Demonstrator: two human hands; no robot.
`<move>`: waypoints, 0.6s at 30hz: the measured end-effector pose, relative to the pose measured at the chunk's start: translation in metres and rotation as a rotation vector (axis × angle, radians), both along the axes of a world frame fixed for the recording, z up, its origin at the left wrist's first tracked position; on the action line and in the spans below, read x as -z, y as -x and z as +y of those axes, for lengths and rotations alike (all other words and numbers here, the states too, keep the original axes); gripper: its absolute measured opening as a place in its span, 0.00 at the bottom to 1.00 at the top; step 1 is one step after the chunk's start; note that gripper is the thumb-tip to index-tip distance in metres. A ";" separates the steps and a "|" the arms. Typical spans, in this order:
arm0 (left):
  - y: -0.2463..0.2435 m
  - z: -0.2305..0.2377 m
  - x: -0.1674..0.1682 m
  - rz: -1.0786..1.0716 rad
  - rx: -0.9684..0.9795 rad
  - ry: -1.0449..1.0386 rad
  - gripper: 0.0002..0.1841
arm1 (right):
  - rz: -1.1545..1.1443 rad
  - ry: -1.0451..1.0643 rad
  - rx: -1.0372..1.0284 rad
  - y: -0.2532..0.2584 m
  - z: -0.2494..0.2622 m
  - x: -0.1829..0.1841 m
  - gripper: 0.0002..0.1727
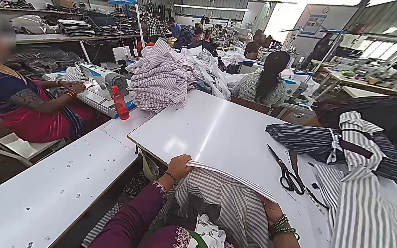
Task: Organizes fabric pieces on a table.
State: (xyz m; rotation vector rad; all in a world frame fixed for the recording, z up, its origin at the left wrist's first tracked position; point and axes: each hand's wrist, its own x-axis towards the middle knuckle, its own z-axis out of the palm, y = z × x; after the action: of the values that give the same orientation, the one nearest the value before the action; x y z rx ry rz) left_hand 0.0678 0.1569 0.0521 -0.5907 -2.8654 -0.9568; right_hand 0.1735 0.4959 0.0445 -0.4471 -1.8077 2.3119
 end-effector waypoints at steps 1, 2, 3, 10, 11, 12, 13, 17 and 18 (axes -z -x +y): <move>0.000 0.000 0.000 0.002 0.001 0.001 0.18 | -0.002 -0.003 0.005 0.001 0.002 0.003 0.14; 0.001 0.000 0.000 0.003 0.003 0.004 0.18 | -0.001 -0.001 0.010 0.002 0.003 0.005 0.15; 0.001 0.000 0.000 0.012 0.005 0.005 0.19 | 0.002 0.008 0.014 0.003 0.004 0.007 0.15; 0.001 -0.001 0.001 0.028 0.013 0.004 0.19 | 0.004 0.002 0.038 0.001 0.002 0.008 0.14; 0.001 -0.001 0.001 0.023 0.013 0.003 0.19 | 0.010 0.010 0.037 0.001 0.003 0.009 0.14; 0.001 -0.001 0.001 0.012 0.016 0.007 0.18 | 0.021 0.020 0.031 0.000 0.004 0.010 0.14; 0.001 -0.001 0.001 0.005 0.018 0.013 0.18 | 0.029 0.020 0.025 0.000 0.004 0.011 0.14; 0.001 -0.001 0.003 0.021 0.022 0.007 0.19 | 0.026 0.005 0.018 0.000 0.006 0.013 0.15; 0.001 -0.001 0.003 0.030 0.024 0.007 0.18 | 0.025 0.006 0.018 0.000 0.005 0.012 0.15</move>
State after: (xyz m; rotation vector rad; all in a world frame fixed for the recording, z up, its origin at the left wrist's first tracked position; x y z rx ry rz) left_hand 0.0667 0.1555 0.0492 -0.6353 -2.8429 -0.9339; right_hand 0.1736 0.5010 0.0324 -0.4309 -1.7789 2.3013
